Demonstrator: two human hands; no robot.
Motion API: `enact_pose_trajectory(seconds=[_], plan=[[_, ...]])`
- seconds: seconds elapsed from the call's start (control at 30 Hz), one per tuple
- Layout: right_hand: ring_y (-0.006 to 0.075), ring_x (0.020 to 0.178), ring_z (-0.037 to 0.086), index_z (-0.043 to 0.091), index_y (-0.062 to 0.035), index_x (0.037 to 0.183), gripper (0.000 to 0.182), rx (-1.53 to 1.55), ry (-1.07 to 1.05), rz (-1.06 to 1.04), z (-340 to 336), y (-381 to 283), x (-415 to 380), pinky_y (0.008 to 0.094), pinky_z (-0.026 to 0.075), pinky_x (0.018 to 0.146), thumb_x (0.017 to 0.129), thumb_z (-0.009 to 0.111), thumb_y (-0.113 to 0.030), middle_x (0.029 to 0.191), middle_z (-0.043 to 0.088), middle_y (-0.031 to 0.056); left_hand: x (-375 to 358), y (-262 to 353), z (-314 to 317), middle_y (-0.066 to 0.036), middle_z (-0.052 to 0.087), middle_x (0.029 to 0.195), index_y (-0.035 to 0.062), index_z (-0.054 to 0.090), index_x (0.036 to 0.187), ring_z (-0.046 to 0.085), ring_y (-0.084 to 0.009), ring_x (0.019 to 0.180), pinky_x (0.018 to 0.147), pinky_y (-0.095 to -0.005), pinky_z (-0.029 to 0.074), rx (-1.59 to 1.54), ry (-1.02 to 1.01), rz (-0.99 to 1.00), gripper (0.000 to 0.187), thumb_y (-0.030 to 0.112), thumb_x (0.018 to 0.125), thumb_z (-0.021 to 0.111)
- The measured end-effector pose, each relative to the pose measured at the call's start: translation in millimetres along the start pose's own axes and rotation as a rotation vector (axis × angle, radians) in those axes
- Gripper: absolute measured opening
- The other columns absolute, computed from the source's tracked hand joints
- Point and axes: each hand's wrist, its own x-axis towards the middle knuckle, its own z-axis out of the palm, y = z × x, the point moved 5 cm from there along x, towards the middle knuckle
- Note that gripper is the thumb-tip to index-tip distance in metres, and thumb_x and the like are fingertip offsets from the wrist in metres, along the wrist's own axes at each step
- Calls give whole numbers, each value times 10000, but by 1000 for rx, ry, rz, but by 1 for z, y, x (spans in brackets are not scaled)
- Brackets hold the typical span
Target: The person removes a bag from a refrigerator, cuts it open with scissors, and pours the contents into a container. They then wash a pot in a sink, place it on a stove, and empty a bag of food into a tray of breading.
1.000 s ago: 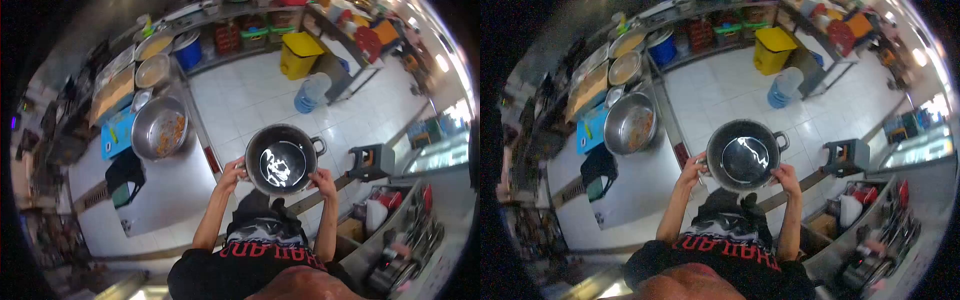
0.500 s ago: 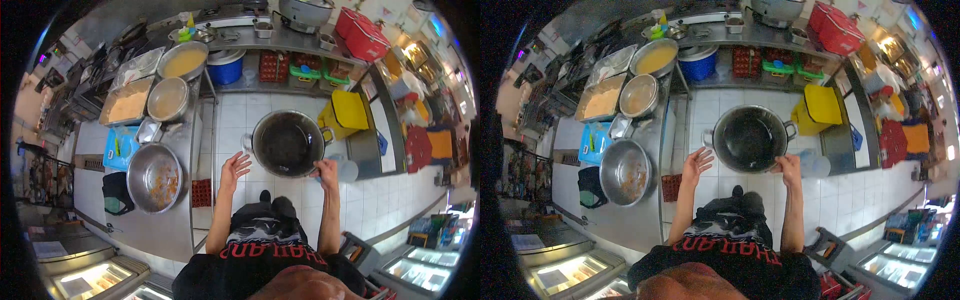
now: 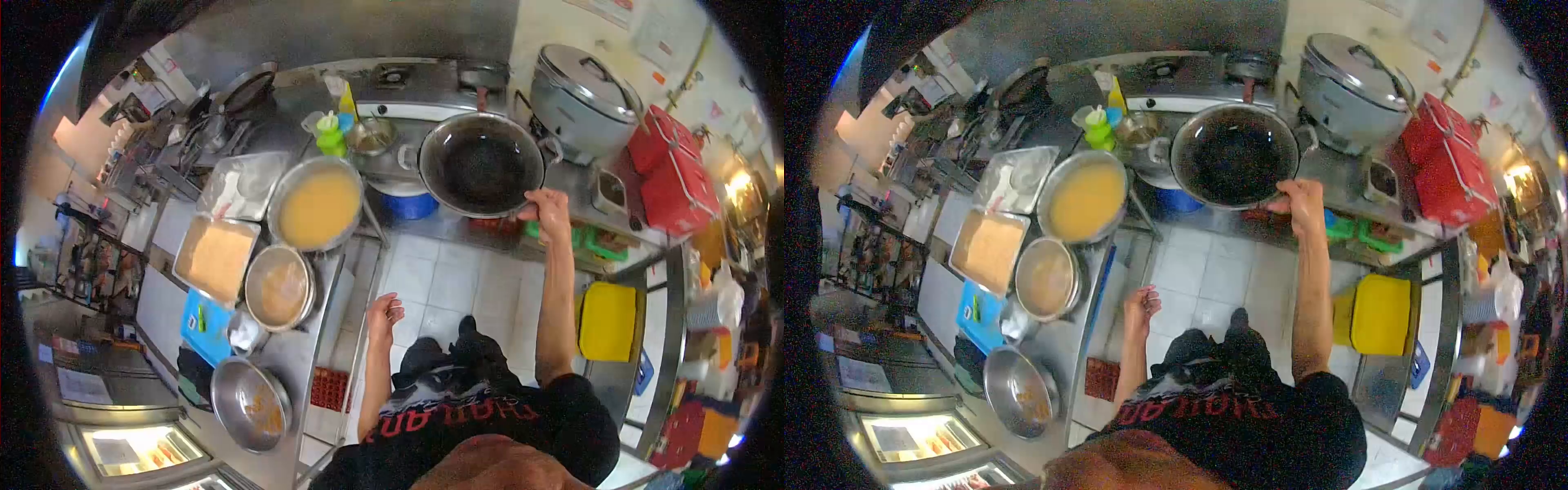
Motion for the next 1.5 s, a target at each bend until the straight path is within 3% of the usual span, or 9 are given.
enact_pose_trajectory(seconds=[0.2, 0.37, 0.43, 0.53, 0.67, 0.8, 1.03, 1.13, 1.5], plan=[[256, 502, 629, 588, 146, 800, 172, 245, -62, -31, 97, 5, 248, 340, 576, 516, 809, 596, -25, 692, 611, 152, 147, 90, 76, -64, 652, 784, -9, 661, 996, 612, -134, 720, 658, -258, 507, 38, 29, 243, 185, 133, 925, 566], [292, 588, 650, 560, 178, 851, 163, 353, -67, -45, 208, 31, 409, 397, 607, 568, 816, 552, 19, 820, 606, 209, 371, 188, 145, -65, 670, 812, 1, 689, 961, 617, -142, 724, 670, -236, 470, 528, -66, 660, 181, 144, 892, 603], [322, 632, 676, 525, 227, 965, 238, 371, -103, -48, 252, 42, 471, 353, 602, 552, 868, 522, 10, 825, 634, 253, 443, 237, 183, -102, 689, 837, 69, 710, 954, 649, -205, 749, 689, -291, 500, 776, 17, 829, 166, 160, 855, 612], [332, 648, 681, 538, 204, 920, 212, 444, -84, -55, 304, 87, 554, 350, 602, 549, 849, 545, 5, 830, 637, 266, 555, 276, 219, -133, 696, 871, 127, 729, 924, 646, -287, 843, 810, -393, 487, 1089, 80, 791, 166, 228, 824, 644], [335, 631, 679, 548, 190, 867, 194, 478, -71, -14, 359, 149, 654, 379, 608, 559, 828, 564, 0, 794, 637, 250, 656, 294, 242, -97, 700, 901, 169, 740, 912, 570, -333, 1012, 964, -504, 343, 1423, 357, 1023, 251, 374, 777, 687], [318, 610, 674, 558, 202, 828, 208, 474, -63, -30, 390, 178, 696, 409, 609, 570, 833, 561, -6, 746, 632, 232, 702, 302, 258, -110, 703, 886, 143, 737, 875, 591, -325, 975, 949, -501, 355, 1711, 203, 820, 284, 405, 780, 683], [292, 632, 676, 562, 169, 827, 170, 429, 13, 52, 411, 228, 734, 375, 607, 568, 841, 554, 0, 759, 637, 223, 739, 299, 250, -146, 699, 848, 104, 737, 782, 609, -348, 1010, 1015, -548, 319, 1695, 134, 544, 323, 423, 756, 696], [289, 639, 677, 569, 171, 834, 174, 382, 38, 102, 411, 216, 727, 359, 605, 575, 843, 561, -3, 773, 642, 216, 744, 292, 246, -130, 695, 809, 120, 738, 743, 623, -328, 945, 1000, -537, 340, 1731, 127, 656, 314, 433, 738, 707], [281, 695, 682, 623, 100, 957, 212, 367, -21, 210, 408, 216, 701, 363, 592, 653, 855, 598, -83, 827, 669, 197, 760, 289, 243, -106, 691, 828, 133, 718, 756, 638, -277, 924, 944, -505, 361, 1775, 26, 480, 323, 455, 741, 710]])
